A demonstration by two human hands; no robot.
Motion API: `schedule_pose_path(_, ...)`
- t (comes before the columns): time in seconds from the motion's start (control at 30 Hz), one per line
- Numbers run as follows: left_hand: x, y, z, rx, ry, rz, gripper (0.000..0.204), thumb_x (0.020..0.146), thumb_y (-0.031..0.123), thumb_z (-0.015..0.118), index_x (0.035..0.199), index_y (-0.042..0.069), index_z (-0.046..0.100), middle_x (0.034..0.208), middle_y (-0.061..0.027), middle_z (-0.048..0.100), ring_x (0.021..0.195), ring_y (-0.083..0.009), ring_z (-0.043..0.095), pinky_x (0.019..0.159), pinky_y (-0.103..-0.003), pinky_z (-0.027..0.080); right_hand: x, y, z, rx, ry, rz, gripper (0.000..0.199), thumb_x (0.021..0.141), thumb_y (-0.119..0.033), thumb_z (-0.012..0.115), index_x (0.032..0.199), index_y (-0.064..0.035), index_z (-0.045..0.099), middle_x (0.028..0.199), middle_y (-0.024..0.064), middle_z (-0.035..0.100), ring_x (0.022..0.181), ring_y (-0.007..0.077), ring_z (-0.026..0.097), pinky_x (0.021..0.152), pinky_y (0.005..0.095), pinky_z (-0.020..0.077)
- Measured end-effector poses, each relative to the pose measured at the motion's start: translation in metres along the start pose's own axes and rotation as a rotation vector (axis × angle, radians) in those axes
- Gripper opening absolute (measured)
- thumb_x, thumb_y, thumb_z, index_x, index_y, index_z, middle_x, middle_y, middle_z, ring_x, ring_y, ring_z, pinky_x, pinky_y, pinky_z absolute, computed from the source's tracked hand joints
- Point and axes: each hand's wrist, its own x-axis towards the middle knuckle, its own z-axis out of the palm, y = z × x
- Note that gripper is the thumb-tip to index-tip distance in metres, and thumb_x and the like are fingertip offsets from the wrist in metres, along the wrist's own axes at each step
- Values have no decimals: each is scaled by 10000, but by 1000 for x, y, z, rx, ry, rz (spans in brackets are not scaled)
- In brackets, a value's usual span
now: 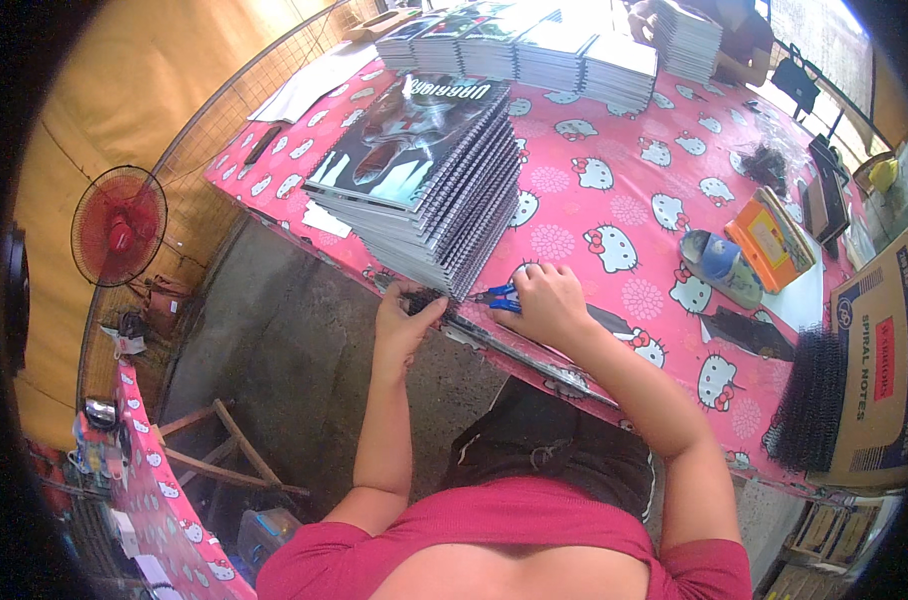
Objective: The person uses shears to trim the ends of a plastic spiral binding on a stack of notebooks, then moves the stack aside to a different position on the table.
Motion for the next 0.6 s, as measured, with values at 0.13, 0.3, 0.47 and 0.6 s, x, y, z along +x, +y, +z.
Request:
schedule_pose_path(0.13, 0, -5, 4, 45, -45, 48, 489, 680, 139, 811, 1033, -30, 518, 807, -106, 622, 671, -136, 583, 572, -256, 459, 3, 3, 20, -64, 203, -132, 515, 707, -532, 683, 783, -24, 659, 745, 124, 638, 721, 285, 643, 652, 397, 507)
schedule_pose_path(0.3, 12, -28, 1, 70, 2, 104, 537, 624, 201, 849, 1008, -27, 550, 843, -108, 631, 750, -159, 597, 669, -290, 486, 16, -15, -10, 97, -502, 220, 568, 728, -557, 659, 900, -16, 645, 875, 134, 629, 862, 280, 616, 792, 387, 469)
schedule_pose_path(0.47, 7, -26, 3, 71, 12, 97, 529, 622, 215, 845, 997, -26, 559, 887, -114, 639, 787, -163, 601, 700, -294, 485, -2, 6, 8, -61, 30, -77, 561, 723, -557, 658, 860, -13, 653, 825, 145, 651, 796, 293, 649, 709, 402, 501)
schedule_pose_path(0.6, 6, -27, 9, 275, 76, 211, 537, 623, 239, 840, 1000, -21, 561, 899, -119, 646, 799, -173, 610, 708, -302, 489, 5, 2, 19, -41, 80, -94, 524, 709, -535, 680, 772, -15, 652, 712, 127, 625, 676, 289, 642, 616, 416, 505)
